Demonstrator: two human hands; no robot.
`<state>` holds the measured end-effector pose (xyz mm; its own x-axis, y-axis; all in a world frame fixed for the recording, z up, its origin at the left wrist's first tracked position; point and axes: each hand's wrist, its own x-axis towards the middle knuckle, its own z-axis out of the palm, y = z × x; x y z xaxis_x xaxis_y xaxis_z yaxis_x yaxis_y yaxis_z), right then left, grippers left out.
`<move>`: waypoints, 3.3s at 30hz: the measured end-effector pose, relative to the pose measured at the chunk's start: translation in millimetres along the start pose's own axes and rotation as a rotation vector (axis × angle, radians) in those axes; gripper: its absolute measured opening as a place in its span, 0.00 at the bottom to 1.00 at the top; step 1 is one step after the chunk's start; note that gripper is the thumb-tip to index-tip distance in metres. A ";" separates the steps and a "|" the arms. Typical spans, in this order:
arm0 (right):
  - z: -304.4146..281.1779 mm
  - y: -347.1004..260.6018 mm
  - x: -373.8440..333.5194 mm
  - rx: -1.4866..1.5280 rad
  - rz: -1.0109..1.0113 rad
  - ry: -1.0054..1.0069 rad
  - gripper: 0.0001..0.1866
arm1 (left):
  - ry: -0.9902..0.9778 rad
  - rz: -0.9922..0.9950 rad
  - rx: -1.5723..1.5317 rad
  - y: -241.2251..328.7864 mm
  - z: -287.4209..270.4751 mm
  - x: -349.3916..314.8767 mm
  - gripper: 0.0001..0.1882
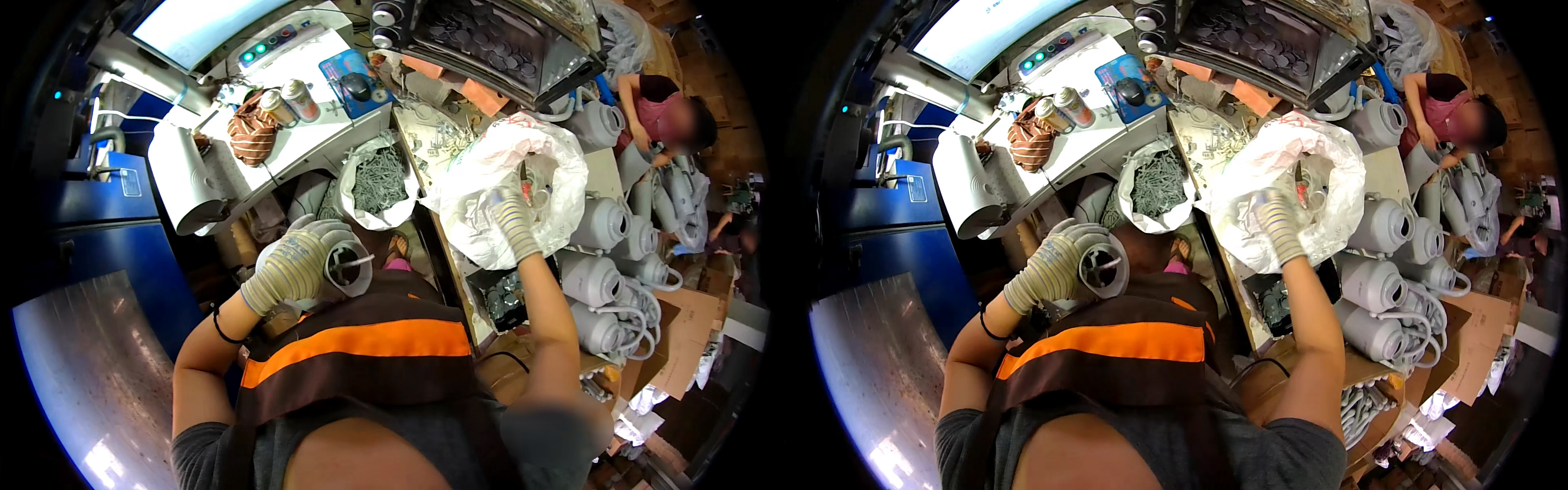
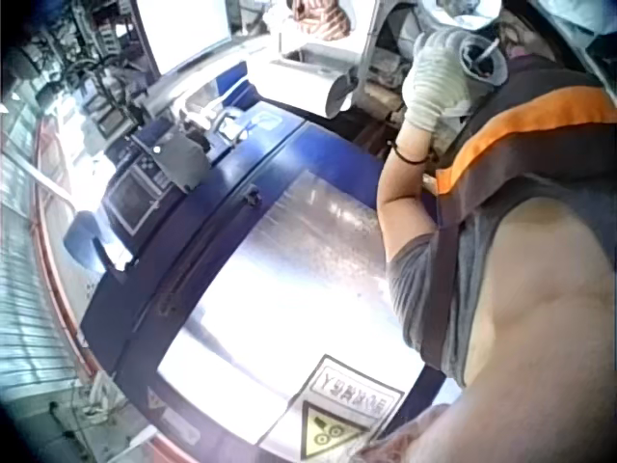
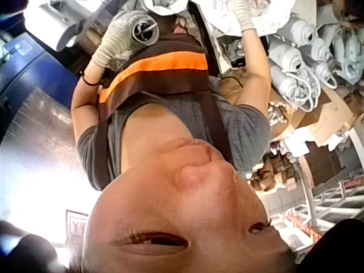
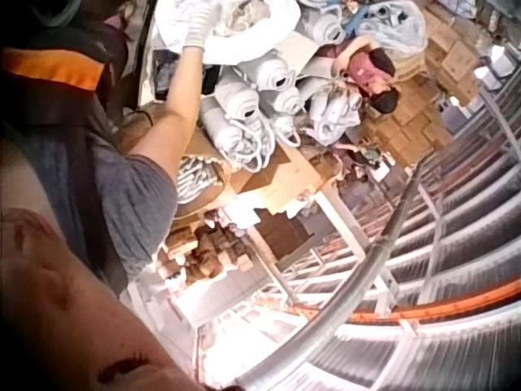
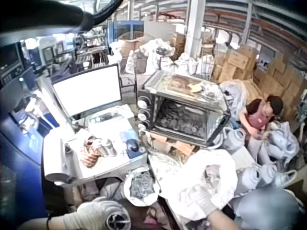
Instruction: The person removes molded plastic kettle bodies from an industrial machine, uses a tool to trim excess plastic from the rims and openings, and attaches handles and lids to the bodies.
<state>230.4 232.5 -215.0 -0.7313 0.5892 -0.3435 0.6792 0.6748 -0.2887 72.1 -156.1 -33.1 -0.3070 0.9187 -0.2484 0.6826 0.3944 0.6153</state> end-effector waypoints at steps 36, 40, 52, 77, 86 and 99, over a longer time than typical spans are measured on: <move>-135.3 -97.7 -132.8 0.160 -0.458 -0.650 0.13 | -0.217 0.453 0.151 57.0 5.5 120.2 0.25; -135.4 -114.5 -137.2 -0.164 -0.540 -0.462 0.13 | -0.228 0.414 0.200 55.5 -7.1 116.2 0.26; -56.1 -114.8 -106.4 1.060 0.476 -1.080 0.15 | 0.239 0.372 0.371 -0.2 47.3 119.6 0.34; -65.4 -9.9 -74.3 1.266 0.490 -0.619 0.24 | 0.774 0.230 0.211 -51.8 26.2 169.8 0.32; -57.1 49.8 51.9 0.196 0.365 0.148 0.14 | 0.702 0.419 0.003 36.5 -48.0 167.1 0.14; -35.6 99.9 53.6 -0.004 -0.095 0.361 0.12 | 0.126 0.471 0.035 96.2 -7.8 195.2 0.19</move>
<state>256.9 347.4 -230.4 -0.7665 0.6418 0.0222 0.6072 0.7356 -0.3004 72.7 61.0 -16.6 -0.0361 0.9888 0.1445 0.7881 -0.0607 0.6126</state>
